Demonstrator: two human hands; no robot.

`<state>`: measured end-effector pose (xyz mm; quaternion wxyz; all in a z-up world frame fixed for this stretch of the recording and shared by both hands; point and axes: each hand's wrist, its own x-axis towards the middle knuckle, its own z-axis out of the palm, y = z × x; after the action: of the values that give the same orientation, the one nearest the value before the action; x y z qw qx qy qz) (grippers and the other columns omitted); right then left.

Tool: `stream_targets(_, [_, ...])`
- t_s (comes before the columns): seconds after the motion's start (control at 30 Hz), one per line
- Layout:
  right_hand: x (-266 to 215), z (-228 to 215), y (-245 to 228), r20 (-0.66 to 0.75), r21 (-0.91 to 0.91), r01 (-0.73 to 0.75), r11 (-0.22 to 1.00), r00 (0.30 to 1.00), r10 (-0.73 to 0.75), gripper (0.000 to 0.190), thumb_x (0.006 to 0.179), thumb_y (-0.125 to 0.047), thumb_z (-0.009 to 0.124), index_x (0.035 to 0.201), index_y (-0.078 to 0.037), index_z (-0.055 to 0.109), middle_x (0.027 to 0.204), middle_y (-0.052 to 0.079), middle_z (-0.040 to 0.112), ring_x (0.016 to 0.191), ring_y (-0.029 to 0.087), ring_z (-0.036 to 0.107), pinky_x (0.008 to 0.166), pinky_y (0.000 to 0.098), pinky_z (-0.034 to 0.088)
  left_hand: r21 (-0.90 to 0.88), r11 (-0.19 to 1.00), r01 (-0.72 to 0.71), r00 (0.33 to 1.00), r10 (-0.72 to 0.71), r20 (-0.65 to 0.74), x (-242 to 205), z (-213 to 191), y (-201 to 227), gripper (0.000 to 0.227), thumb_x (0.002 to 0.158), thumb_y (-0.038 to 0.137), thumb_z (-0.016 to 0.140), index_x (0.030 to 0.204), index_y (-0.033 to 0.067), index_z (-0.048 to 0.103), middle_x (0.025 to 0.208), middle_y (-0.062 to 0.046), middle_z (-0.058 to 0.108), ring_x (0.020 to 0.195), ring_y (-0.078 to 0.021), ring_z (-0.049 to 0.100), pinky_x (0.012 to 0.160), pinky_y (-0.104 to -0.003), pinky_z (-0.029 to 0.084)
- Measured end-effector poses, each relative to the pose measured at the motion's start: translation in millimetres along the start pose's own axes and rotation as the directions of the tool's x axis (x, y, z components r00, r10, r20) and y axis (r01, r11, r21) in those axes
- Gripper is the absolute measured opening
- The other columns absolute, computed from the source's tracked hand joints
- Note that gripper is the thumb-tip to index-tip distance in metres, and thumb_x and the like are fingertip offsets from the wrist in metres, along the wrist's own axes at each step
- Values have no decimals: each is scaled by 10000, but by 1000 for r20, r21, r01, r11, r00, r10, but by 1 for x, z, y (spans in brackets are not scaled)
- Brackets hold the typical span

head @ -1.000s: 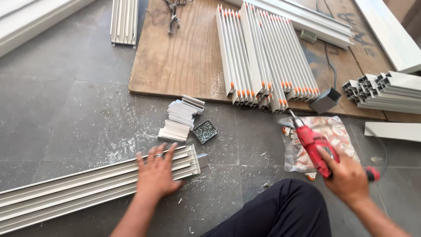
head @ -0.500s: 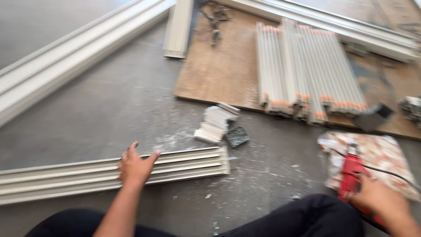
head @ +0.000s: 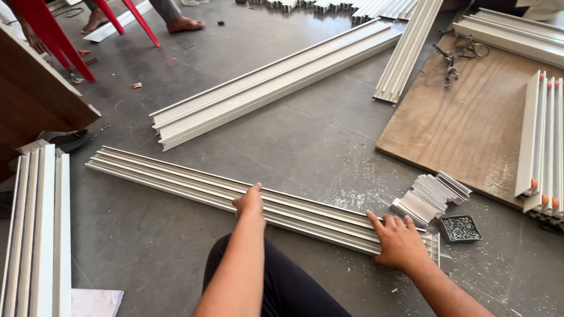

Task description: The person assembles metal frames by attaching small metal brackets to the ends of long aluminum profiles using a red power drill. They repeatedly pick up brackets, align them with the profiles, and drive screws to secure them.

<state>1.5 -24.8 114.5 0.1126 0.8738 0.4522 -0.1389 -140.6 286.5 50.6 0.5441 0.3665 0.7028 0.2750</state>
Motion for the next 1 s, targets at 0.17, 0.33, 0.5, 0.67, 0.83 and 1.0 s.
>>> stream_targets(0.17, [-17, -9, 12, -184, 155, 34, 987, 983, -5, 1085, 607, -408, 869, 1546, -248, 350, 1344, 107, 541, 1285, 276, 507, 1153, 429, 365, -530, 832, 164, 983, -185, 15, 24, -3, 2, 803, 861, 558, 602, 1512, 118, 438, 1506, -193, 499, 1367, -364, 525, 1144, -491, 434])
stream_targets(0.33, [-55, -30, 39, -498, 111, 175, 978, 861, -98, 1124, 508, -370, 902, 1507, -169, 429, 1316, 165, 544, 1248, 368, 500, 1059, 491, 356, -708, 656, 262, 964, -218, 155, 4, -3, 6, 737, 925, 583, 468, 1502, 124, 468, 1511, -141, 525, 1368, -322, 540, 1154, -477, 428])
stream_targets(0.5, [-76, -38, 63, -590, 85, 118, 989, 806, -45, 1096, 535, -392, 888, 1504, -190, 417, 1311, 133, 532, 1210, 328, 500, 1077, 506, 342, -766, 578, 281, 954, -85, 287, -75, -20, 46, 713, 988, 608, 334, 1492, 131, 497, 1515, -90, 551, 1370, -281, 555, 1165, -464, 423])
stream_targets(0.67, [-72, -42, 67, -712, 115, 44, 992, 700, 51, 1146, 535, -526, 909, 1491, -191, 374, 1318, 160, 518, 1250, 360, 473, 1061, 528, 342, -779, 626, 31, 936, 256, 243, -167, -39, 120, 700, 991, 616, 306, 1552, 202, 372, 1548, -99, 516, 1443, -215, 516, 1186, -441, 423])
stream_targets(0.83, [-42, -68, 41, -479, 394, 85, 915, 869, 125, 1078, 734, -672, 814, 1570, -192, 331, 1315, 131, 566, 1226, 303, 549, 1061, 473, 454, -675, 542, -502, 681, 728, 79, -198, -45, 228, 819, 920, 637, 312, 1617, 245, 138, 1594, -91, 326, 1442, -254, 412, 1135, -503, 408])
stream_targets(1.0, [-13, -111, 54, -441, 874, 391, 289, 887, 134, 772, 849, -690, 610, 1414, -165, 599, 1335, 57, 686, 1217, 208, 649, 1016, 434, 549, -535, 223, -815, 298, 953, -56, -207, -26, 330, 701, 1058, 738, 383, 1113, 40, 417, 1062, -118, 530, 1013, -241, 490, 853, -423, 408])
